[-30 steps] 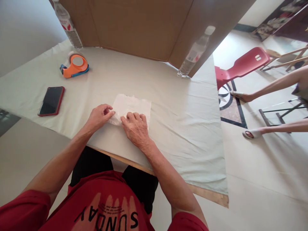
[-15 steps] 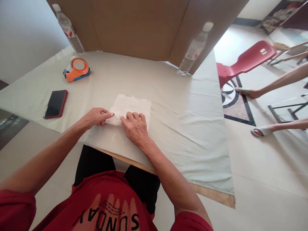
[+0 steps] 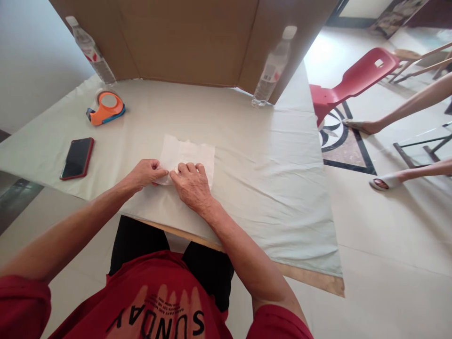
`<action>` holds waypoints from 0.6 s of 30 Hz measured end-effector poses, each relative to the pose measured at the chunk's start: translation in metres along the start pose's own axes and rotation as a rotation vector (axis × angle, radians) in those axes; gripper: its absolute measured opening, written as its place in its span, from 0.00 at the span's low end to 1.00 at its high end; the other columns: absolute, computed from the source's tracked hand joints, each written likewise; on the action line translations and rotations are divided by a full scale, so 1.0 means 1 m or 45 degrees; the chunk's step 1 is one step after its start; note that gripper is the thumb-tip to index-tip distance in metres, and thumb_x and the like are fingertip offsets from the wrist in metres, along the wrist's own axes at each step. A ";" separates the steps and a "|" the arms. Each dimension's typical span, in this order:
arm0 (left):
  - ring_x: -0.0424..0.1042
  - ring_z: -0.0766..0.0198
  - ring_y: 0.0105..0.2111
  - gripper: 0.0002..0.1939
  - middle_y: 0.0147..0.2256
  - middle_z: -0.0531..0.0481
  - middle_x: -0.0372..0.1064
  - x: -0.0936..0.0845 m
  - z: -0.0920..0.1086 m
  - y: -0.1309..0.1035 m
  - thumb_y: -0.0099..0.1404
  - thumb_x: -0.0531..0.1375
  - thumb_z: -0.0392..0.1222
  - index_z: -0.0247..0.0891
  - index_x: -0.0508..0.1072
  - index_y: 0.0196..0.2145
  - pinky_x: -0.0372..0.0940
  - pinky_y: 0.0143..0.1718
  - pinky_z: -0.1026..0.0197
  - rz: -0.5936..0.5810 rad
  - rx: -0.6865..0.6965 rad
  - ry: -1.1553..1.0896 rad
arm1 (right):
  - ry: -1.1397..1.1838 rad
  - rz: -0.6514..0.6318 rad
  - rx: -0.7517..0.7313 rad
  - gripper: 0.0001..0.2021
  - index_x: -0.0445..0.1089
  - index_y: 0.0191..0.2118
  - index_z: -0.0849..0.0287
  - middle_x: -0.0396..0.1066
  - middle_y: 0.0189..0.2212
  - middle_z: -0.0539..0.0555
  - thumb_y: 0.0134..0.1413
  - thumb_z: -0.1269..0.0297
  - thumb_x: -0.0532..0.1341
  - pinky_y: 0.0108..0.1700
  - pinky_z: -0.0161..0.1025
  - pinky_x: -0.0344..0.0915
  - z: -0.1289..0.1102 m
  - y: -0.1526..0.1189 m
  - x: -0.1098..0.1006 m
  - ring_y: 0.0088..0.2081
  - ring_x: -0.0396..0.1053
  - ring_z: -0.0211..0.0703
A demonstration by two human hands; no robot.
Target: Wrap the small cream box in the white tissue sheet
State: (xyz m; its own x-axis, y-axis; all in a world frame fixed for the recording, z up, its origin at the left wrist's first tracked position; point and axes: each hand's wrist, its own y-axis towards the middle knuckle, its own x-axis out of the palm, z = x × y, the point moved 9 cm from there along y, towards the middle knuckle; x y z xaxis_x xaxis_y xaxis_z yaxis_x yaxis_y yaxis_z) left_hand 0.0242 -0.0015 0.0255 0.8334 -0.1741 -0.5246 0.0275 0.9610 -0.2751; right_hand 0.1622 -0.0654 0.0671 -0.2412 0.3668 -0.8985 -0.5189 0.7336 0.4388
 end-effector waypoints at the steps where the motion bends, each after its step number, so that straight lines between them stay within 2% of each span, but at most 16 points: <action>1: 0.59 0.68 0.21 0.12 0.19 0.58 0.55 0.001 0.001 0.000 0.46 0.62 0.42 0.41 0.60 0.19 0.59 0.18 0.67 0.014 0.007 -0.018 | -0.005 0.002 -0.001 0.08 0.72 0.45 0.53 0.72 0.42 0.57 0.66 0.67 0.56 0.45 0.49 0.48 0.000 0.000 0.000 0.42 0.59 0.50; 5: 0.62 0.68 0.21 0.09 0.21 0.57 0.59 0.004 0.007 -0.003 0.46 0.61 0.41 0.40 0.62 0.23 0.60 0.17 0.67 0.051 0.005 -0.198 | -0.009 0.002 -0.004 0.07 0.72 0.44 0.54 0.72 0.42 0.57 0.66 0.68 0.56 0.44 0.48 0.48 -0.001 0.002 0.000 0.42 0.59 0.49; 8: 0.65 0.68 0.21 0.09 0.22 0.56 0.63 0.013 0.010 -0.005 0.46 0.61 0.41 0.40 0.64 0.26 0.62 0.19 0.66 0.004 -0.069 -0.375 | 0.012 0.005 0.005 0.09 0.72 0.44 0.54 0.72 0.41 0.57 0.67 0.70 0.55 0.44 0.48 0.47 0.000 0.002 0.001 0.41 0.60 0.49; 12: 0.65 0.68 0.20 0.10 0.21 0.57 0.63 0.022 0.013 -0.006 0.45 0.62 0.39 0.40 0.63 0.25 0.62 0.19 0.66 -0.032 -0.149 -0.546 | 0.030 0.000 0.004 0.09 0.71 0.47 0.57 0.73 0.40 0.57 0.67 0.69 0.55 0.44 0.48 0.48 0.000 0.002 -0.001 0.41 0.61 0.50; 18: 0.64 0.69 0.19 0.08 0.20 0.57 0.63 0.023 0.023 -0.010 0.47 0.63 0.39 0.38 0.66 0.24 0.63 0.20 0.65 -0.067 -0.131 -0.572 | 0.180 -0.027 0.026 0.10 0.70 0.47 0.61 0.77 0.43 0.60 0.61 0.65 0.60 0.50 0.48 0.50 0.007 0.002 -0.010 0.43 0.65 0.53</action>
State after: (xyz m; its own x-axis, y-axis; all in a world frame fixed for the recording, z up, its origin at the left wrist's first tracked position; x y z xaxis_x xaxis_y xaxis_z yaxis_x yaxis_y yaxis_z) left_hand 0.0555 -0.0105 0.0345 0.9895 -0.0899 -0.1132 0.0401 0.9231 -0.3825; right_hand 0.1690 -0.0639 0.0769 -0.3443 0.2683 -0.8997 -0.5084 0.7524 0.4189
